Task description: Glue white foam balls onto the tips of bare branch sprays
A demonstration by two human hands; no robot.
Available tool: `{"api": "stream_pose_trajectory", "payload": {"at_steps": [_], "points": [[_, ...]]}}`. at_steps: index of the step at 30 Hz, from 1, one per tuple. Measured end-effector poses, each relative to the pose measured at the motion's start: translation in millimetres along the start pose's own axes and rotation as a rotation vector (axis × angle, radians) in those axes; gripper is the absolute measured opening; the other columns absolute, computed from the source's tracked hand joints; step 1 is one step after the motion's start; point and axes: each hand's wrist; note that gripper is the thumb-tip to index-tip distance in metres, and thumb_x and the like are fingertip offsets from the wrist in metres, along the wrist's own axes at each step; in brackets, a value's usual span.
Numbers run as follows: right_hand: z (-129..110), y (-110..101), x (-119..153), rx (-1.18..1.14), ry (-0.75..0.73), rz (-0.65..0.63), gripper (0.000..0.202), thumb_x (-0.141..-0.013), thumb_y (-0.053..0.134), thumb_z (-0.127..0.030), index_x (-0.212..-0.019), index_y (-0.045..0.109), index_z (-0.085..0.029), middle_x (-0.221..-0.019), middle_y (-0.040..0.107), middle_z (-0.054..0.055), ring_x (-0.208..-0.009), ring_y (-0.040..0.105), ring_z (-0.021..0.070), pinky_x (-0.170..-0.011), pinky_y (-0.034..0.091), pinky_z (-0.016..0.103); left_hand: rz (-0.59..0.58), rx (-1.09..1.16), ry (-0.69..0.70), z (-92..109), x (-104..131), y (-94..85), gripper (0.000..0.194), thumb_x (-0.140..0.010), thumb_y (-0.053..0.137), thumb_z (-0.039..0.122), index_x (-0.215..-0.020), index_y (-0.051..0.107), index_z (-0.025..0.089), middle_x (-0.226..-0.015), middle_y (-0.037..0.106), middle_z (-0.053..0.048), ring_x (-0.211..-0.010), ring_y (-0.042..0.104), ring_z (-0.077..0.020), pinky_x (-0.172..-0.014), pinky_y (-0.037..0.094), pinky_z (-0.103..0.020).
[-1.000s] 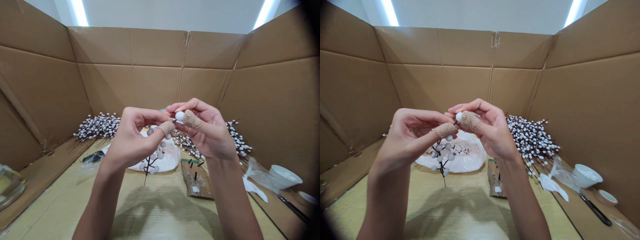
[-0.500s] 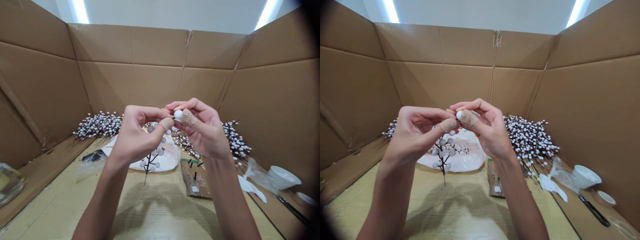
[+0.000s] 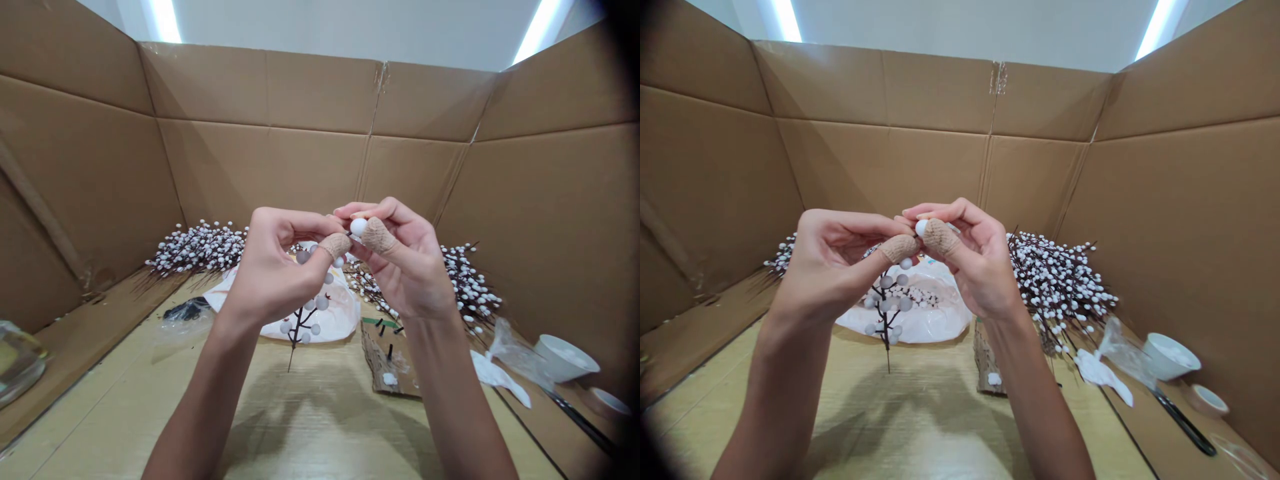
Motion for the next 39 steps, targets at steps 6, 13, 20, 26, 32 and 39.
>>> {"api": "stream_pose_trajectory", "payload": {"at_steps": [6, 13, 20, 26, 32, 39], "points": [[0.5, -0.2, -1.1, 0.018, 0.011, 0.019, 0.009, -0.079, 0.068, -0.019, -0.077, 0.06, -0.02, -0.096, 0.069, 0.001, -0.084, 0.067, 0.0113, -0.067, 0.057, 0.022, -0.013, 0.005, -0.026, 0.3, -2.3, 0.2, 0.013, -0.072, 0.067, 0.009, -0.065, 0.075, 0.016, -0.062, 0.069, 0.0, -0.057, 0.062, -0.0119, -0.052, 0.051, -0.02], [5.0, -7.2, -6.1, 0.006, 0.108, -0.015, 0.011, -0.082, 0.066, -0.029, -0.09, 0.068, -0.021, -0.099, 0.07, 0.002, -0.088, 0.066, 0.0115, -0.075, 0.058, 0.023, -0.09, 0.137, -0.13, -1.9, -6.5, -4.4, 0.007, -0.073, 0.07, 0.014, -0.071, 0.076, 0.015, -0.064, 0.071, -0.003, -0.059, 0.064, -0.0134, -0.056, 0.052, -0.022], [-1.3, -38.5, -6.7, 0.222, 0.398, -0.331, 0.051, -0.083, 0.064, -0.039, -0.128, 0.052, -0.019, -0.089, 0.068, 0.004, -0.073, 0.067, 0.0118, -0.065, 0.059, 0.023, 0.118, 0.175, -0.131, -10.1, -11.8, -20.3, 0.003, -0.07, 0.075, 0.02, -0.07, 0.075, 0.017, -0.063, 0.072, -0.002, -0.057, 0.065, -0.0126, -0.056, 0.052, -0.022], [36.5, -33.3, -6.1, 0.696, 0.852, -0.838, 0.088, -0.074, 0.072, -0.034, -0.146, 0.027, -0.011, -0.064, 0.062, -0.003, -0.042, 0.052, 0.0062, -0.037, 0.044, 0.015, 0.406, 0.131, -0.003, -16.6, -17.2, -40.5, 0.001, -0.07, 0.074, 0.02, -0.07, 0.073, 0.019, -0.064, 0.071, -0.001, -0.06, 0.067, -0.0125, -0.059, 0.052, -0.024], [95.7, 11.5, 7.9, 0.402, 0.816, -0.933, 0.034, -0.082, 0.062, -0.03, -0.111, 0.061, -0.013, -0.058, 0.056, -0.006, -0.043, 0.052, 0.0059, -0.041, 0.045, 0.016, 0.57, 0.182, 0.04, -14.7, -18.5, -56.8, 0.005, -0.07, 0.074, 0.021, -0.066, 0.074, 0.024, -0.062, 0.07, 0.002, -0.058, 0.065, -0.0102, -0.049, 0.048, -0.021], [123.3, 42.8, 35.9, 0.226, 0.709, -0.769, 0.022, -0.088, 0.049, -0.029, -0.074, 0.057, -0.015, -0.06, 0.054, -0.003, -0.042, 0.049, 0.0053, -0.036, 0.04, 0.015, 0.514, 0.135, -0.019, -12.9, -11.1, -88.3, 0.004, -0.074, 0.074, 0.026, -0.073, 0.075, 0.022, -0.069, 0.072, -0.001, -0.064, 0.066, -0.0123, -0.053, 0.05, -0.024]]}}
Point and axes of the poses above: each hand's wrist, its own x-axis away from the middle knuckle, its own y-axis out of the palm, z = x × y
